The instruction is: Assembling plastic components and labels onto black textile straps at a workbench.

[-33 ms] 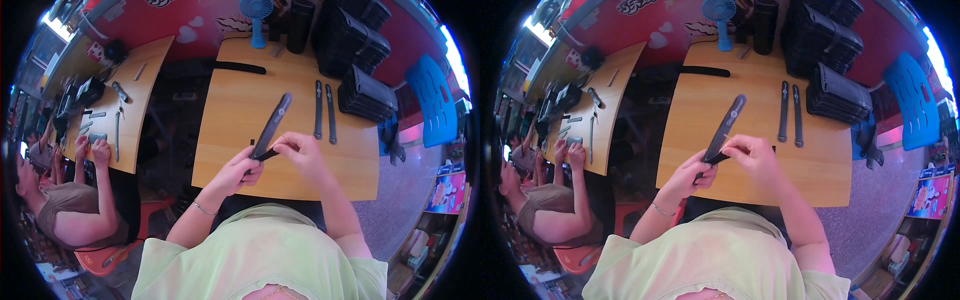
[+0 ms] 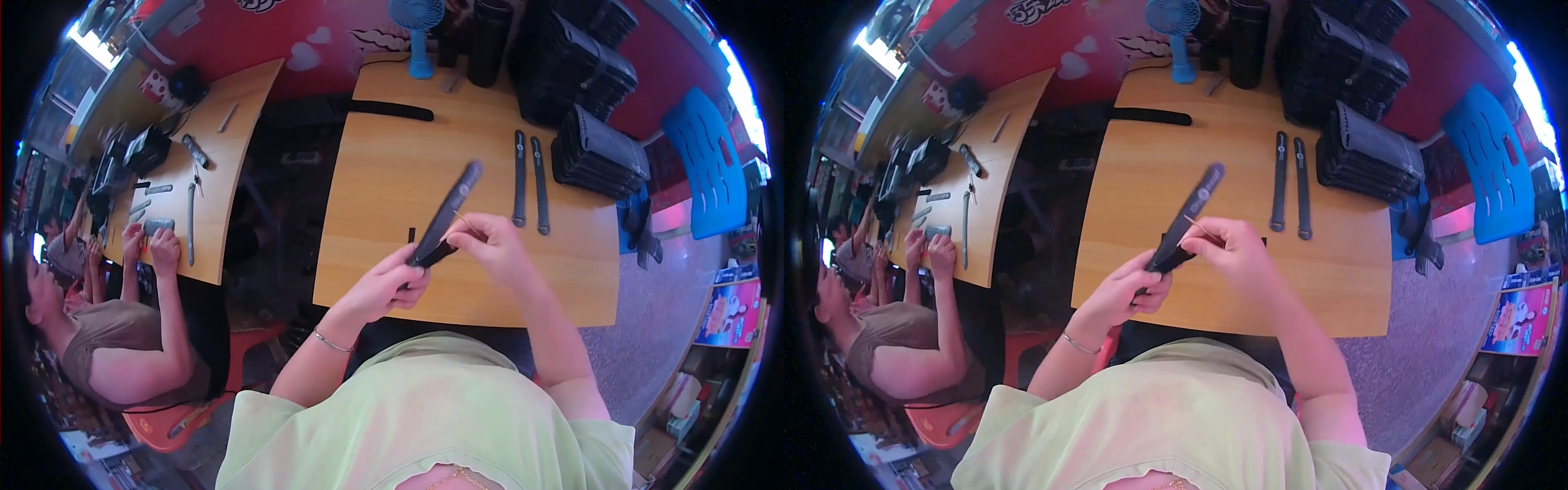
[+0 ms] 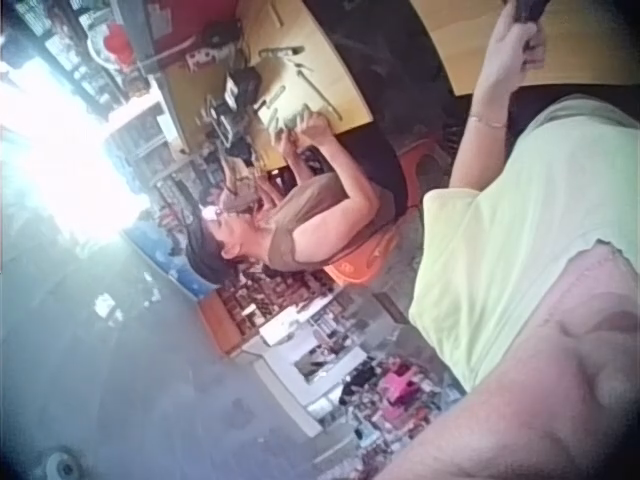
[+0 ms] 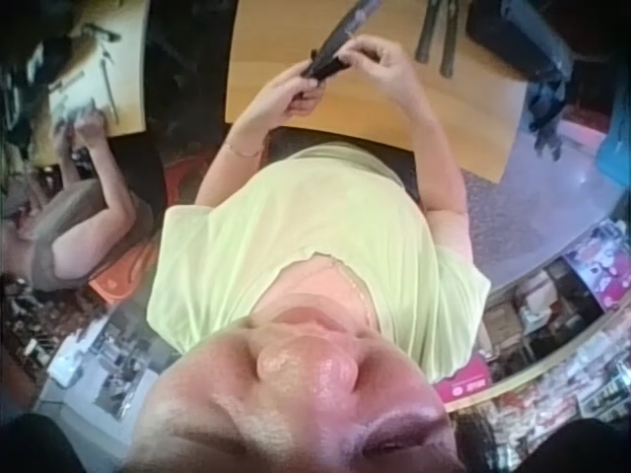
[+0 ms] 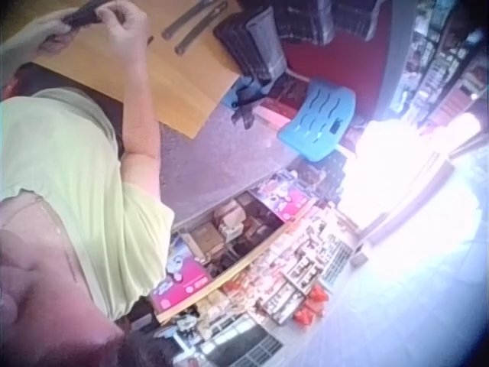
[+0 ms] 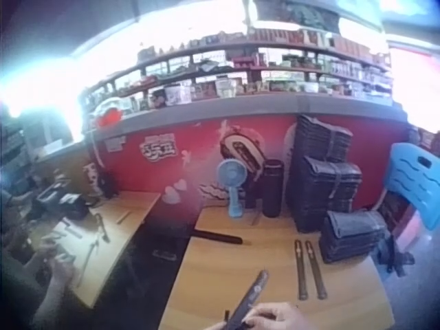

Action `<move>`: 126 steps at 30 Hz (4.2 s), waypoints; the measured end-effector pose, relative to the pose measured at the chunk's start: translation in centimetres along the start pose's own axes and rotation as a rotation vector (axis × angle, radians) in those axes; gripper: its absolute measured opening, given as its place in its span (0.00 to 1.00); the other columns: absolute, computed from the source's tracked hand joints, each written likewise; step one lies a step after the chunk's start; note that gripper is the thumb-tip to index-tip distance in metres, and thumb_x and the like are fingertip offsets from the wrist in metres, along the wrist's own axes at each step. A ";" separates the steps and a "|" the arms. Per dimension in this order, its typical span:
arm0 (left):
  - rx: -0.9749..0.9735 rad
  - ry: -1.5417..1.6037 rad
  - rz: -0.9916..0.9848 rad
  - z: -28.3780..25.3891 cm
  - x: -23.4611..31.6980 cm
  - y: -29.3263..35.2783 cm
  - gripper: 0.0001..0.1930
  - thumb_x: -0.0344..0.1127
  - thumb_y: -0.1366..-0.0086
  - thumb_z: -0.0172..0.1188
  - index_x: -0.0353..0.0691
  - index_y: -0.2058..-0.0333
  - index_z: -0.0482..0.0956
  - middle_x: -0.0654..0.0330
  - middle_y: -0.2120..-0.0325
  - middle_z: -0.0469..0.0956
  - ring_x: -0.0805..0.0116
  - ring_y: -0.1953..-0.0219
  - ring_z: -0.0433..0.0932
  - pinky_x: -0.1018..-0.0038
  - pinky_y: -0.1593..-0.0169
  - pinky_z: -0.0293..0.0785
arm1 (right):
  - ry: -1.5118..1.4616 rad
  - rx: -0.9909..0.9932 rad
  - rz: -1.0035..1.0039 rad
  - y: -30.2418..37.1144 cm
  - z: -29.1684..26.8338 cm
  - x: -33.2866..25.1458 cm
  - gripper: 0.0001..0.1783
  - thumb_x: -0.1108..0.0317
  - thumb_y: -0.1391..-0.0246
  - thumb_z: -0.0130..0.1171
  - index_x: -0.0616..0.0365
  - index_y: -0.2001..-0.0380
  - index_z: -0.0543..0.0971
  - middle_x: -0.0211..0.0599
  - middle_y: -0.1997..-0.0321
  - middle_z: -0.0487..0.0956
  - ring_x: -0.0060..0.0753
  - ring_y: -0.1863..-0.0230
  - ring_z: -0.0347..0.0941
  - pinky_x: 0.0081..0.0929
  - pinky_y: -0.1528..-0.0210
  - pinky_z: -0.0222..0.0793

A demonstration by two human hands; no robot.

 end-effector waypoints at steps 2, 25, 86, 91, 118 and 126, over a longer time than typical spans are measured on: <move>-0.019 -0.072 -0.073 -0.2 -0.4 0.9 0.15 0.26 0.38 0.42 0.38 0.52 0.65 0.70 0.80 0.58 0.83 0.83 0.54 0.85 0.80 0.48 | 0.003 -0.044 0.045 -1.1 -0.6 1.1 0.04 0.75 0.47 0.56 0.64 0.70 0.79 0.28 0.73 0.78 0.15 0.70 0.70 0.15 0.65 0.65; 0.075 0.303 0.316 -10.8 -0.5 9.5 0.18 0.42 0.32 0.42 0.39 0.48 0.65 0.65 0.77 0.61 0.78 0.84 0.58 0.84 0.82 0.56 | 1.280 0.533 -0.451 -2.4 -8.8 -5.1 0.04 0.66 0.52 0.59 0.53 0.73 0.79 0.32 0.70 0.78 0.38 0.69 0.76 0.33 0.69 0.72; 0.246 -0.247 0.940 0.6 3.3 2.4 0.20 0.18 0.40 0.55 0.34 0.49 0.66 0.57 0.56 0.75 0.60 0.49 0.73 0.71 0.47 0.71 | 0.533 0.178 -0.164 5.2 3.8 -2.0 0.26 0.71 0.44 0.52 0.49 0.41 0.64 0.35 0.73 0.81 0.34 0.77 0.76 0.29 0.75 0.68; 0.281 -0.267 0.958 0.8 3.6 2.7 0.20 0.17 0.40 0.54 0.35 0.49 0.66 0.56 0.55 0.74 0.60 0.49 0.73 0.71 0.46 0.70 | -0.085 0.003 0.148 4.4 4.6 0.7 0.26 0.73 0.43 0.48 0.49 0.40 0.62 0.33 0.72 0.81 0.27 0.79 0.74 0.22 0.75 0.65; 0.350 -0.195 0.786 -0.3 4.8 1.2 0.19 0.21 0.38 0.53 0.35 0.49 0.60 0.51 0.56 0.74 0.66 0.57 0.77 0.74 0.57 0.79 | 0.143 0.288 -0.253 2.5 4.8 -2.2 0.09 0.76 0.42 0.50 0.61 0.58 0.73 0.39 0.69 0.81 0.31 0.68 0.80 0.22 0.66 0.74; 0.417 -0.384 0.838 0.0 4.4 1.7 0.19 0.21 0.40 0.56 0.32 0.51 0.63 0.51 0.56 0.75 0.65 0.55 0.77 0.75 0.54 0.76 | 0.237 0.288 -0.256 2.4 4.9 -1.0 0.11 0.76 0.44 0.52 0.61 0.57 0.75 0.41 0.72 0.81 0.30 0.72 0.80 0.24 0.73 0.71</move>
Point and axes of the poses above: each hand's wrist, its own y-axis away from the middle knuckle, its own z-axis out of the palm, x = y × z, the point moved 8 cm from there along -y, towards the middle knuckle
